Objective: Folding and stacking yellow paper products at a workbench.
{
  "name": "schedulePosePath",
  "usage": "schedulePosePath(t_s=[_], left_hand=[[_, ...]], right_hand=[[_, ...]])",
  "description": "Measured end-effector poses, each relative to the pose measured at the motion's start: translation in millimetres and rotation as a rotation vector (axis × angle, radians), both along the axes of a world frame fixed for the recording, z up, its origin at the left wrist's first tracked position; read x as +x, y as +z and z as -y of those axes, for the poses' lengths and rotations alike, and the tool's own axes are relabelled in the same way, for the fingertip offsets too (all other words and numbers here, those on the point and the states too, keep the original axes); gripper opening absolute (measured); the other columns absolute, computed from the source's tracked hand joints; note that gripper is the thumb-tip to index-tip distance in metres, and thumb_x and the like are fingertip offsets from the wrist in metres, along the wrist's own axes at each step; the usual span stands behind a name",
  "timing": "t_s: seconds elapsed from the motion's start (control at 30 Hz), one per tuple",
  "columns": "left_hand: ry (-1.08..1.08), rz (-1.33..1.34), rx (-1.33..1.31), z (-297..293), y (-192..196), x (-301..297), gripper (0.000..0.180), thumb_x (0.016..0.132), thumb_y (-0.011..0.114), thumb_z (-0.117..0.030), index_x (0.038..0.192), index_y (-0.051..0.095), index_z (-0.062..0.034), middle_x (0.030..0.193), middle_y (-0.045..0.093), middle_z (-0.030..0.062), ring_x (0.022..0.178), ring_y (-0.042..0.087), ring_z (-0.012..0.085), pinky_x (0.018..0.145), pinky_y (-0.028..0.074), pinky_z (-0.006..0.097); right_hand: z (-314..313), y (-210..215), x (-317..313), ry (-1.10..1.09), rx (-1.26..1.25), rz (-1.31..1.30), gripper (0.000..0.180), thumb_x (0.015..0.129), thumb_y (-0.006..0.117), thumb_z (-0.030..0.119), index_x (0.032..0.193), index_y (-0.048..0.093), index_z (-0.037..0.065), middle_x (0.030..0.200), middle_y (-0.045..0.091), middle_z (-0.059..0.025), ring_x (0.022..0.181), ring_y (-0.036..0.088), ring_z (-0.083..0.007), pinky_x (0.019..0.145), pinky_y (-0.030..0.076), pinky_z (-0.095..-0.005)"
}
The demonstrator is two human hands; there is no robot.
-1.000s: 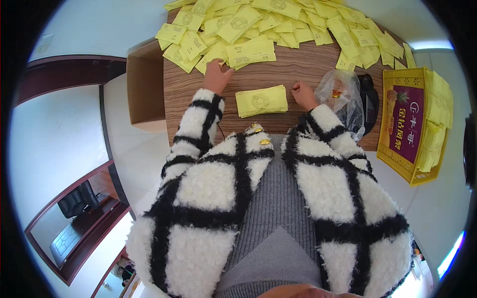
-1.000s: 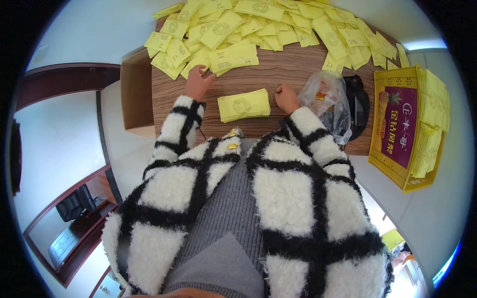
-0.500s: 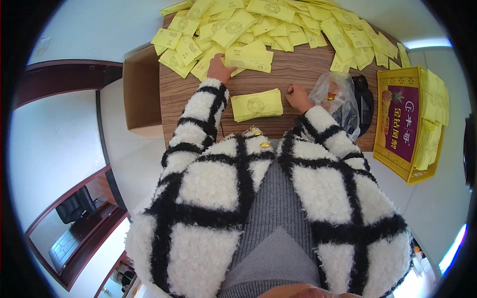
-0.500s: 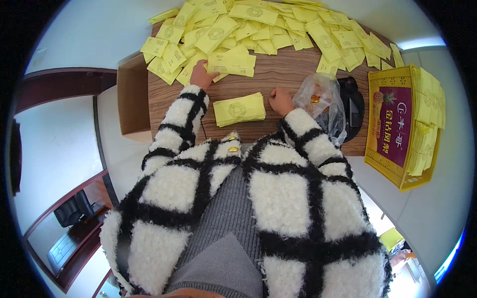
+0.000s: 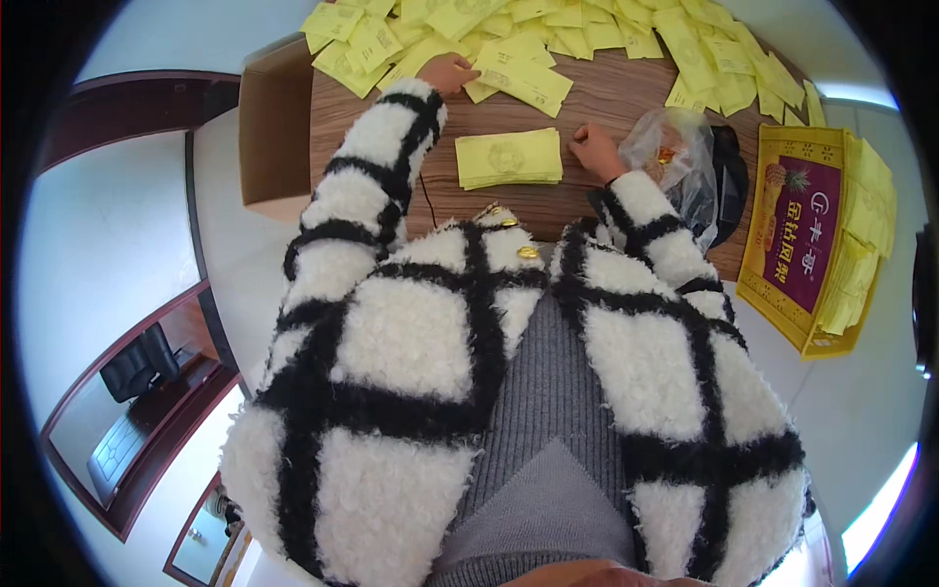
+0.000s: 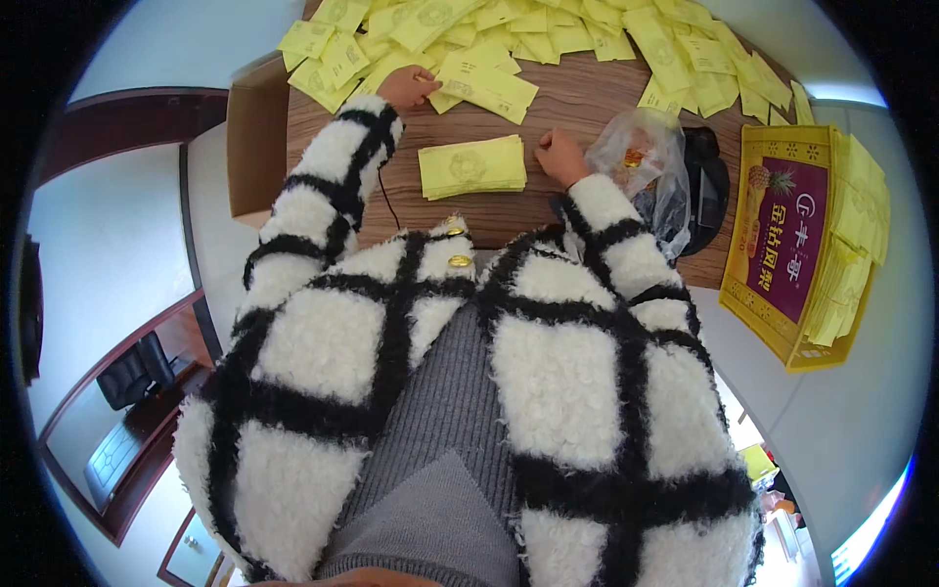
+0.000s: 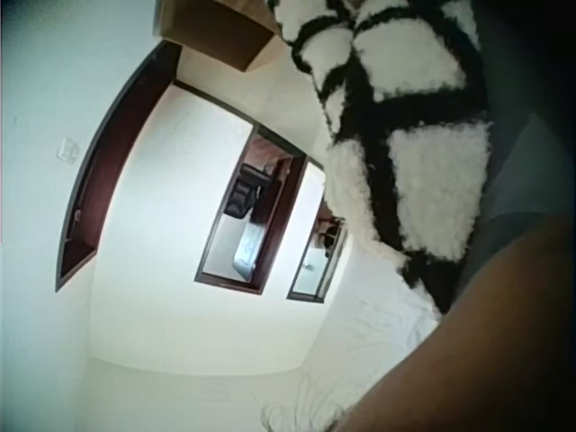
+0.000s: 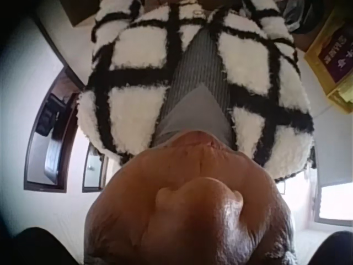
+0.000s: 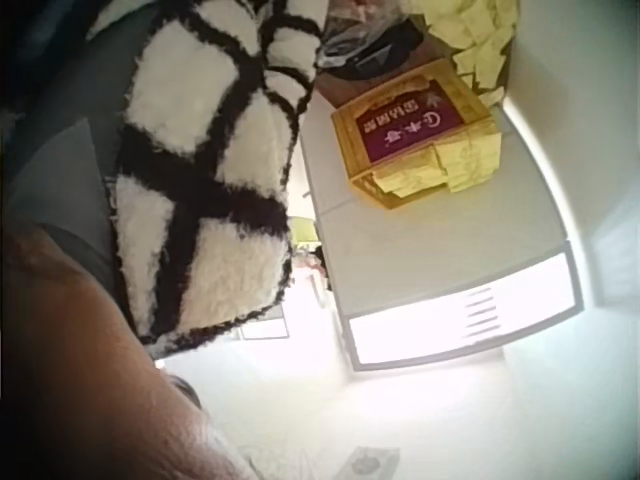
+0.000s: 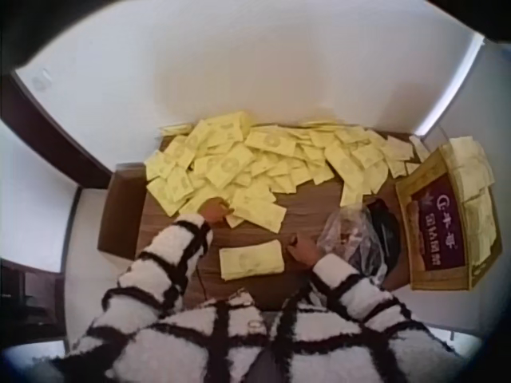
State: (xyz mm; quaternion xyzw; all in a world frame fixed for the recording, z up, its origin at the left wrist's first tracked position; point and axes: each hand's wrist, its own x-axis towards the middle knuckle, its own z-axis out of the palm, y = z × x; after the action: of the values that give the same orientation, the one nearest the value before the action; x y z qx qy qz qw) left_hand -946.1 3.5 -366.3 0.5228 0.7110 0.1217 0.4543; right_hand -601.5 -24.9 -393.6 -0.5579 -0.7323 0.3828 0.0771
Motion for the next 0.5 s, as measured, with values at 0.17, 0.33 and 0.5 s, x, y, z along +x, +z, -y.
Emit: schedulePosePath(t_s=[0.17,0.33,0.5], left_hand=[[-0.010,-0.026,-0.039,-12,1,8,0.035,0.085,0.065,-0.036,0.101,0.062,-0.0058,0.082,0.064,0.0019,0.066,0.058,0.0105,0.055,0.047,0.025],[-0.034,0.062,-0.078,-17,2,22,0.028,0.086,0.066,-0.033,0.091,0.061,-0.0056,0.076,0.062,0.0007,0.062,0.056,0.0089,0.053,0.045,0.024],[-0.062,0.169,-0.048,-28,20,9,0.028,0.086,0.064,-0.030,0.097,0.064,-0.0044,0.079,0.063,0.0017,0.063,0.058,0.0107,0.050,0.045,0.026]], right_hand=[[-2,-1,-1,-0.008,-0.033,-0.021,0.025,0.075,0.070,0.020,0.088,0.061,0.000,0.088,0.066,-0.0194,0.086,0.063,-0.0352,0.075,0.049,-0.0401],[-5,2,-2,-0.034,-0.049,0.001,0.023,0.075,0.068,0.019,0.085,0.062,-0.001,0.087,0.066,-0.0194,0.085,0.063,-0.0356,0.075,0.049,-0.0403],[-16,-6,2,-0.012,-0.039,-0.048,0.023,0.076,0.066,0.019,0.086,0.062,-0.001,0.088,0.065,-0.0191,0.086,0.062,-0.0355,0.075,0.049,-0.0406]])
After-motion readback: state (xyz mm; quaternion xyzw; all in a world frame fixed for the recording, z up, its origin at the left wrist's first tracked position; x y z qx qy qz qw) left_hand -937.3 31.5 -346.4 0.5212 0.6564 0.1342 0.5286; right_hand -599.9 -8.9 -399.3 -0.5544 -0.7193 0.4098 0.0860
